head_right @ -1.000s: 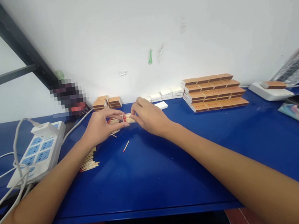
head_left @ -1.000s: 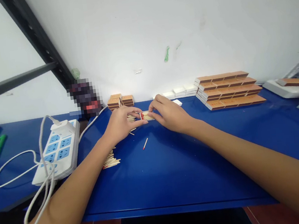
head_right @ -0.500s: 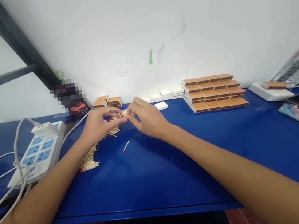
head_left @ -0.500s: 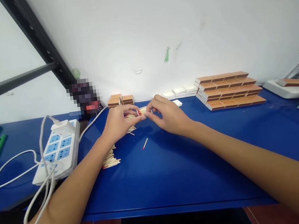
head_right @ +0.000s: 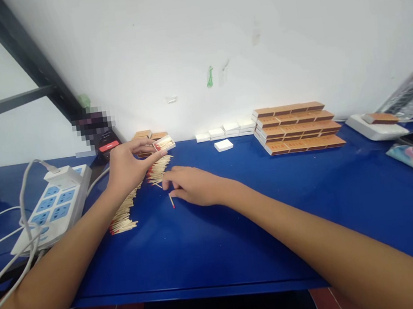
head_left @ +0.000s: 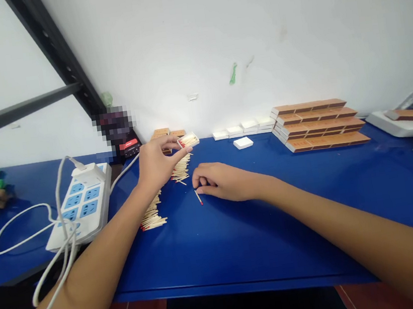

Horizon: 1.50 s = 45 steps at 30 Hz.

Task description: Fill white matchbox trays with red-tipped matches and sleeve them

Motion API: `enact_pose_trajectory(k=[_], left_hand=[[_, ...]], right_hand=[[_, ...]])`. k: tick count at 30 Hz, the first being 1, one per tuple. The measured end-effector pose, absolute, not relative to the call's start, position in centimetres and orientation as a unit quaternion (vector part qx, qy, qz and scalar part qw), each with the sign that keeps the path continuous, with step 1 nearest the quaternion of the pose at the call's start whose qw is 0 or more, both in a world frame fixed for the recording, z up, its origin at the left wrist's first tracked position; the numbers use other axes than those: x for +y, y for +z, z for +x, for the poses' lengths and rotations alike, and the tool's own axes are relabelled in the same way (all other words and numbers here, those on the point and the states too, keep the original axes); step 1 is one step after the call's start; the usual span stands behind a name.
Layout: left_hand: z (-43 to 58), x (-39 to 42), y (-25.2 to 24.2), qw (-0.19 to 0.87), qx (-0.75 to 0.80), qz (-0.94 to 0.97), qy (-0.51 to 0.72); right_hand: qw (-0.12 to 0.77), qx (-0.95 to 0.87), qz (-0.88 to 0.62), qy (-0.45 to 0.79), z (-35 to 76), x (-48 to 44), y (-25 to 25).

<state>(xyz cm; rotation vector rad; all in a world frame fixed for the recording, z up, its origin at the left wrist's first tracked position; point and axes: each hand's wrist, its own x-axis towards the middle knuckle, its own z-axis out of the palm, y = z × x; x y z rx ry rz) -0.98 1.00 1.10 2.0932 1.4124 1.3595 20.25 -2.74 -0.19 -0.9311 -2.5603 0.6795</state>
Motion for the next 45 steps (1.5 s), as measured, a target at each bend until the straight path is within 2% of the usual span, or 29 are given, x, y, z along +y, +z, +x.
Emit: enact_pose_trajectory(k=[7,12,16,30,33,38,45], left_hand=[[-1.0,1.0,1.2,0.139,0.487,0.726,0.464],[-1.0,1.0,1.3,0.123,0.49,0.729,0.461],[-1.0,1.0,1.3,0.135,0.491,0.727,0.461],[-1.1,1.0,1.2,0.132,0.488,0.733,0.455],[-1.1,1.1,1.2,0.131,0.487,0.734,0.456],[-1.1,1.0,1.3,0.117,0.486,0.737,0.455],[-1.0,1.0,1.2,0.112,0.484,0.735,0.462]], right_hand=[[0.147,-0.915,-0.3,0.225,19.5,-2.6,-0.6],[0.171,-0.916,-0.28,0.232,19.5,-2.8,-0.5],[0.134,-0.927,-0.226,0.267,19.7,-2.9,0.1],[0.099,-0.918,-0.237,0.303,20.1,-3.6,0.9],[0.132,-0.905,-0.285,0.285,19.3,-3.4,0.1],[0.261,-0.85,-0.407,0.209,16.6,-2.9,-1.9],[0.279,-0.824,-0.465,0.165,15.7,-2.9,-2.7]])
